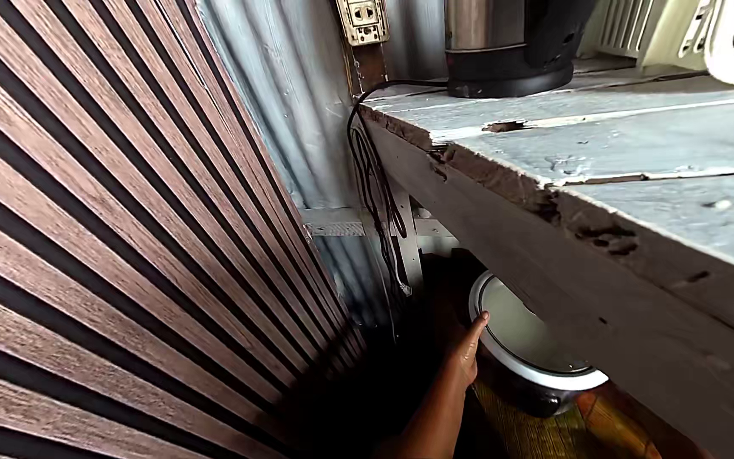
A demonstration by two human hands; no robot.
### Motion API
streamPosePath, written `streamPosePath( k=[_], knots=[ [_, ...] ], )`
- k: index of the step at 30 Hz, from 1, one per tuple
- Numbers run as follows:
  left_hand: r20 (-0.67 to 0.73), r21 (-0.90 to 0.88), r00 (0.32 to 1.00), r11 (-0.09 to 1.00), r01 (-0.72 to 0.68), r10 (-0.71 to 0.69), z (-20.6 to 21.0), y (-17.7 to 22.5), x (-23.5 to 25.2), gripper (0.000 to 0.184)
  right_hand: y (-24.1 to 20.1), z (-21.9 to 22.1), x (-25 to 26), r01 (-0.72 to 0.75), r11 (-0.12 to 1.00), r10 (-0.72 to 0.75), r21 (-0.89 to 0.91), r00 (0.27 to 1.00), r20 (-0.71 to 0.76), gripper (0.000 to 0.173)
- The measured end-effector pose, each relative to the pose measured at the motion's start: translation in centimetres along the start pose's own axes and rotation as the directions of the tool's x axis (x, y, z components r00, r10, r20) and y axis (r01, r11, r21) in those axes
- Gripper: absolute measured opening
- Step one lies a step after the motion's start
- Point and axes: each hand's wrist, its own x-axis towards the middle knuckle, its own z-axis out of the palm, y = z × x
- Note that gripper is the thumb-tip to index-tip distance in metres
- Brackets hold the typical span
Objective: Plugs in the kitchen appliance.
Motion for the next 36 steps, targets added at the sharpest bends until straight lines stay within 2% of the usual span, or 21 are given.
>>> streamPosePath(
  k=[2,4,7,9,10,12,15,16,18,21,23,24,27,29,31,32,33,34,35,36],
  knots=[
    [0.021,-0.037,1.0,0.999,-0.009,0.01,-0.2,0.2,-0.1,0.061,-0.2,0.0,-0.1,0.025,0.999,-0.028,0.029,0.994,0.107,0.026],
    [0.023,-0.054,1.0,0.998,-0.017,0.019,-0.5,0.2,0.4,0.061,-0.8,0.7,0.1,-0.008,1.0,0.004,0.022,0.988,0.153,0.027],
    [0.021,-0.062,0.999,0.998,-0.023,0.024,-0.8,0.3,1.8,0.058,-1.4,2.4,0.5,-0.037,0.999,0.037,0.002,0.997,0.073,0.032],
    [0.014,-0.061,0.999,0.997,-0.039,0.04,-1.2,0.7,2.9,0.057,-1.4,3.3,1.1,-0.022,0.988,0.028,-0.154,0.999,0.042,0.036],
    [0.011,-0.056,0.999,0.997,-0.048,0.049,-1.4,0.9,3.4,0.058,-1.2,3.4,1.5,0.015,0.95,0.005,-0.312,0.998,0.061,0.037],
    [0.0,-0.043,0.998,0.997,-0.059,0.059,-1.7,1.4,4.4,0.059,-0.4,3.3,2.6,0.1,0.758,-0.017,-0.645,0.991,0.134,0.039],
    [-0.023,-0.023,0.998,0.998,-0.061,0.061,-1.9,2.0,5.4,0.062,-0.7,4.8,3.3,0.16,0.387,0.085,-0.908,0.974,0.208,0.041],
    [-0.028,-0.009,0.998,0.998,-0.058,0.057,-1.8,2.2,5.5,0.063,-1.1,5.7,3.0,0.158,0.312,0.122,-0.937,0.971,0.205,0.041],
    [-0.031,0.028,0.998,0.998,-0.047,0.048,-1.8,2.5,5.7,0.066,-1.6,6.8,2.8,0.152,0.268,0.188,-0.951,0.96,0.206,0.043],
    [-0.067,0.049,0.997,0.998,-0.035,0.038,-1.5,2.1,6.2,0.068,-1.4,6.8,2.6,0.162,0.39,0.184,-0.906,0.951,0.249,0.043],
    [-0.079,0.048,0.996,0.998,-0.031,0.035,-1.4,2.0,6.4,0.066,-1.8,6.7,2.6,0.198,0.372,0.16,-0.907,0.949,0.272,0.042],
    [-0.069,0.05,0.997,0.998,-0.029,0.032,-1.4,2.0,6.5,0.067,-2.1,6.9,2.4,0.182,0.406,0.153,-0.896,0.952,0.263,0.043],
    [-0.023,0.125,0.999,0.991,-0.036,0.039,-2.1,1.8,6.2,0.068,-2.1,7.3,1.2,0.037,0.774,0.117,-0.632,0.973,0.2,0.044],
    [0.001,0.205,0.999,0.978,-0.04,0.041,-3.0,2.1,5.1,0.072,-1.9,7.4,0.8,-0.069,0.896,0.15,-0.438,0.977,0.154,0.045],
    [-0.01,0.23,0.997,0.971,-0.071,0.075,-4.5,1.5,3.8,0.071,-0.4,7.1,2.2,-0.128,0.965,0.122,-0.228,0.992,-0.04,0.045],
    [-0.026,0.239,0.996,0.968,-0.081,0.09,-5.5,0.8,3.0,0.071,1.8,5.6,4.5,-0.077,0.985,0.061,-0.153,0.992,-0.107,0.045],
    [-0.043,0.258,0.995,0.963,-0.079,0.093,-6.9,0.0,1.9,0.071,5.4,2.1,8.1,0.071,0.99,-0.078,-0.119,0.996,-0.052,0.048],
    [-0.06,0.282,0.995,0.958,-0.058,0.078,-8.4,-1.1,0.5,0.07,10.1,-3.4,13.7,0.34,0.935,-0.318,-0.104,0.93,0.183,0.051],
    [-0.074,0.313,0.996,0.949,-0.022,0.048,-10.0,-2.3,-1.1,0.066,12.6,-6.6,16.8,0.377,0.918,-0.345,-0.12,0.911,0.226,0.054],
    [-0.083,0.355,0.997,0.935,0.028,0.002,-11.7,-3.7,-2.8,0.062,13.6,-8.1,17.0,0.336,0.917,-0.3,-0.213,0.936,0.186,0.055]
  ],
)
